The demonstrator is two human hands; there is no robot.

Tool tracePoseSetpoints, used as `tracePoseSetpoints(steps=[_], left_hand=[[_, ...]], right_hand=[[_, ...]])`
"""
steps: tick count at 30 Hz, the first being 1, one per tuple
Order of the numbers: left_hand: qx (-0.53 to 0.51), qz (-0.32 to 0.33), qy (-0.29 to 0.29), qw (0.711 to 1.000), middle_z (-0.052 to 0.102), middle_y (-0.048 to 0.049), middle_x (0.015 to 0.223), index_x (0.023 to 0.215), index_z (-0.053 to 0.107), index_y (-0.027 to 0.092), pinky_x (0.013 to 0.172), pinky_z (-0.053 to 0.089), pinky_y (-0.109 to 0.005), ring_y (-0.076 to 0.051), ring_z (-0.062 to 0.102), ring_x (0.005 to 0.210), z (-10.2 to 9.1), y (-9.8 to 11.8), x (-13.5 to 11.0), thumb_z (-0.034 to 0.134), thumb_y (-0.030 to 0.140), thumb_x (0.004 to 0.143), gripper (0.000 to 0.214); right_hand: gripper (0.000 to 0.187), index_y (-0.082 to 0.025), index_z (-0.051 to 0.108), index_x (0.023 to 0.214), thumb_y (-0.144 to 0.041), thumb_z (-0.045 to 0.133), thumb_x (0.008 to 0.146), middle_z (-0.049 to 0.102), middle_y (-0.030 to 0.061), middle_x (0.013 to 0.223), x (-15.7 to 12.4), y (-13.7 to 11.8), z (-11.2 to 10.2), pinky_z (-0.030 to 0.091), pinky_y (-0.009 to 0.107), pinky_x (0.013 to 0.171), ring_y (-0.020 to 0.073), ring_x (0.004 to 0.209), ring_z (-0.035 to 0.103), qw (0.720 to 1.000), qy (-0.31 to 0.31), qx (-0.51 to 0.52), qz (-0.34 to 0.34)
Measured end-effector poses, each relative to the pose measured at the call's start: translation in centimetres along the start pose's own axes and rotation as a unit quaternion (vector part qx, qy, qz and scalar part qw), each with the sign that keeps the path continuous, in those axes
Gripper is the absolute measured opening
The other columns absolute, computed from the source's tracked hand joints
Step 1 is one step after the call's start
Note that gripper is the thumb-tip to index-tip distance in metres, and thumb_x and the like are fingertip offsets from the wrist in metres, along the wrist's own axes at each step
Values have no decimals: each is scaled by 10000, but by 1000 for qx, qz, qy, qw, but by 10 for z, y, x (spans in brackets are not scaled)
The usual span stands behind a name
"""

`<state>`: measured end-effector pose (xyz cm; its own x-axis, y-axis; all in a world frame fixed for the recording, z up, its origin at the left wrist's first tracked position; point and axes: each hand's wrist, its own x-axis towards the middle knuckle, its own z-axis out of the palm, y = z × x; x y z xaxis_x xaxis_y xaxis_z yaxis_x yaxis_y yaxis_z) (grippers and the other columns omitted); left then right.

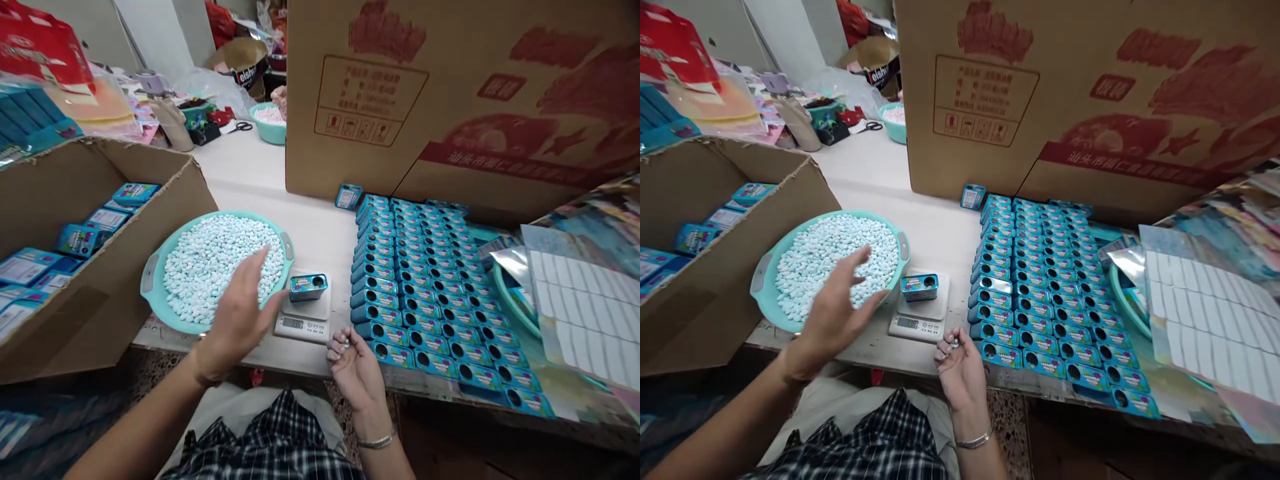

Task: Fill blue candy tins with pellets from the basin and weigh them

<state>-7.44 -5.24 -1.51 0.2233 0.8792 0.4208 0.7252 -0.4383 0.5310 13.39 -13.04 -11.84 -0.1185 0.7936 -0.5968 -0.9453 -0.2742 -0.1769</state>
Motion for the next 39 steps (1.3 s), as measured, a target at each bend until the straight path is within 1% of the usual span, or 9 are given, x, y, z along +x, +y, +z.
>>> tracePoseSetpoints(steps=[2, 4, 8, 11, 15, 22, 30, 35, 39], left_hand=[[6, -13, 35, 999, 503, -113, 1358, 1454, 286, 243, 910, 548, -398, -266, 527, 1222, -19, -3, -6, 598, 300, 877, 658], [57, 4, 44, 997, 527, -117, 1332, 1443, 312, 245, 1013, 474, -466, -290, 508, 1250, -22, -12, -20, 635, 297, 853, 674], [209, 34, 28, 977, 405, -222, 1449, 1484, 237, 180, 1108, 159, -680, -426, 253, 1409, 6, -46, -52, 670, 374, 821, 815], [246, 65, 53, 966, 403, -243, 1447, 1503, 186, 168, 1107, 190, -659, -423, 233, 1419, 24, -70, -62, 699, 404, 792, 908], [258, 101, 88, 957, 492, -168, 1391, 1488, 235, 258, 1127, 217, -608, -379, 312, 1399, 27, -83, -62, 717, 399, 775, 872], [255, 107, 86, 957, 545, -161, 1351, 1434, 354, 229, 1133, 233, -574, -366, 344, 1387, 25, -77, -59, 692, 383, 795, 739], [238, 98, 88, 962, 525, -152, 1390, 1385, 438, 197, 1141, 216, -559, -351, 312, 1407, 38, -70, -40, 612, 361, 858, 579], [210, 63, 33, 975, 490, -128, 1427, 1385, 439, 197, 1151, 184, -556, -328, 292, 1419, 39, -63, -32, 511, 337, 915, 496], [176, 83, -36, 980, 438, -148, 1462, 1442, 337, 154, 1161, 80, -601, -340, 225, 1439, 34, -45, -18, 524, 463, 892, 658]], right_hand=[[128, -173, 553, 757, -204, 676, 779, 494, -40, 671, 1, 4, -4, 380, 188, 499, 69, 542, 439, 1000, 12, 2, 12], [119, -172, 557, 760, -198, 671, 786, 500, -38, 669, 3, 10, -7, 376, 186, 496, 69, 538, 441, 999, 23, 7, 24], [103, -166, 565, 769, -196, 657, 804, 510, -29, 668, 8, 19, -8, 367, 181, 488, 70, 529, 442, 998, 34, 22, 42], [99, -160, 568, 778, -199, 653, 811, 505, -28, 667, 12, 21, -4, 367, 181, 490, 70, 530, 441, 998, 35, 29, 53], [109, -158, 564, 768, -194, 661, 801, 499, -29, 662, 15, 20, 0, 364, 183, 488, 68, 527, 433, 998, 37, 23, 48], [96, -172, 564, 754, -192, 642, 806, 496, -30, 666, 11, 19, 2, 377, 185, 494, 73, 539, 432, 999, 31, -8, 38], [103, -178, 570, 752, -184, 562, 854, 493, -22, 676, -4, 18, 3, 384, 183, 486, 75, 542, 425, 1000, 14, 0, 28], [104, -173, 568, 745, -189, 573, 847, 481, -27, 667, -14, 16, -4, 379, 178, 486, 70, 535, 426, 1000, 4, 6, 18], [133, -166, 569, 730, -186, 542, 859, 493, -23, 653, -12, 15, -4, 383, 180, 479, 70, 521, 433, 1000, 21, 12, 6]])
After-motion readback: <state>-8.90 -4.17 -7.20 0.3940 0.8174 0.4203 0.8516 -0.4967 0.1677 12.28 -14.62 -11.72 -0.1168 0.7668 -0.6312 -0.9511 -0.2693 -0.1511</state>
